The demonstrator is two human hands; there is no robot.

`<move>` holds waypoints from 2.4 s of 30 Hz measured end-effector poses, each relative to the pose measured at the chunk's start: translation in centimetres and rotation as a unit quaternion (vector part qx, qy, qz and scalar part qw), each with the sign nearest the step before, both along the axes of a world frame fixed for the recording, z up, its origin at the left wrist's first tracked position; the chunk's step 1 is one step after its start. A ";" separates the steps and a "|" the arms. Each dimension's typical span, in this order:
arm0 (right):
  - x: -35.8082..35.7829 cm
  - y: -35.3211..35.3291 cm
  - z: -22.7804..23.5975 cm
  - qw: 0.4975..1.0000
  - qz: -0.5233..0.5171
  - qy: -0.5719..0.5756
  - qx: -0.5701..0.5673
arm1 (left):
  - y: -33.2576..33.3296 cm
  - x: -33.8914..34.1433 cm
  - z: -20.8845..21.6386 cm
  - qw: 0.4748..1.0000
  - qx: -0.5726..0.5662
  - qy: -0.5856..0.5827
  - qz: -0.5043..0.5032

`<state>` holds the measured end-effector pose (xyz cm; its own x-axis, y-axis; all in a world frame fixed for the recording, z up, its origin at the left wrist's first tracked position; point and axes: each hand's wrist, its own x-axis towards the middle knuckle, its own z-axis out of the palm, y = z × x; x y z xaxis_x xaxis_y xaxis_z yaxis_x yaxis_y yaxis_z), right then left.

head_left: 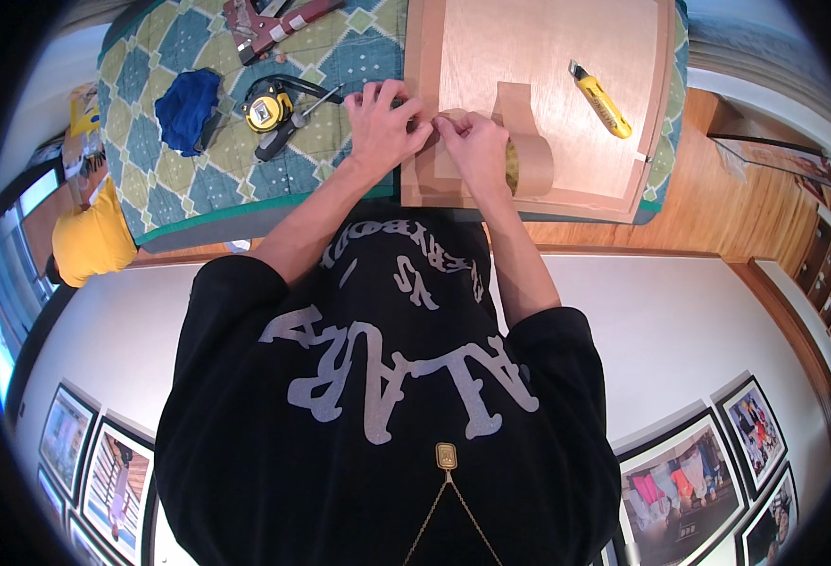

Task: The person applies brown tape to the edges of a rectangular wooden board, using a utility knife to cut the tape and smoothing it down with their fingers. They repeatedly measure, cut, and press the tape along the board's perimeter.

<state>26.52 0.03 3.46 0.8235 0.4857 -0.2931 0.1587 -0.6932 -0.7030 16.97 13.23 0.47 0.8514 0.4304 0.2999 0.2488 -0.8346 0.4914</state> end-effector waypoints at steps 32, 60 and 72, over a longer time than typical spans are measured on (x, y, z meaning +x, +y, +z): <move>18.3 -13.4 -0.1 0.942 0.152 -0.296 -0.032 | -5.1 1.3 -2.5 0.962 0.060 -0.028 0.266; -9.1 -3.0 1.7 0.995 0.019 -0.085 0.044 | 0.4 -1.3 -1.1 0.990 -0.085 -0.100 -0.044; -9.3 -2.5 2.2 0.997 0.020 -0.080 0.014 | 2.0 -1.1 -1.0 0.990 -0.026 -0.056 -0.127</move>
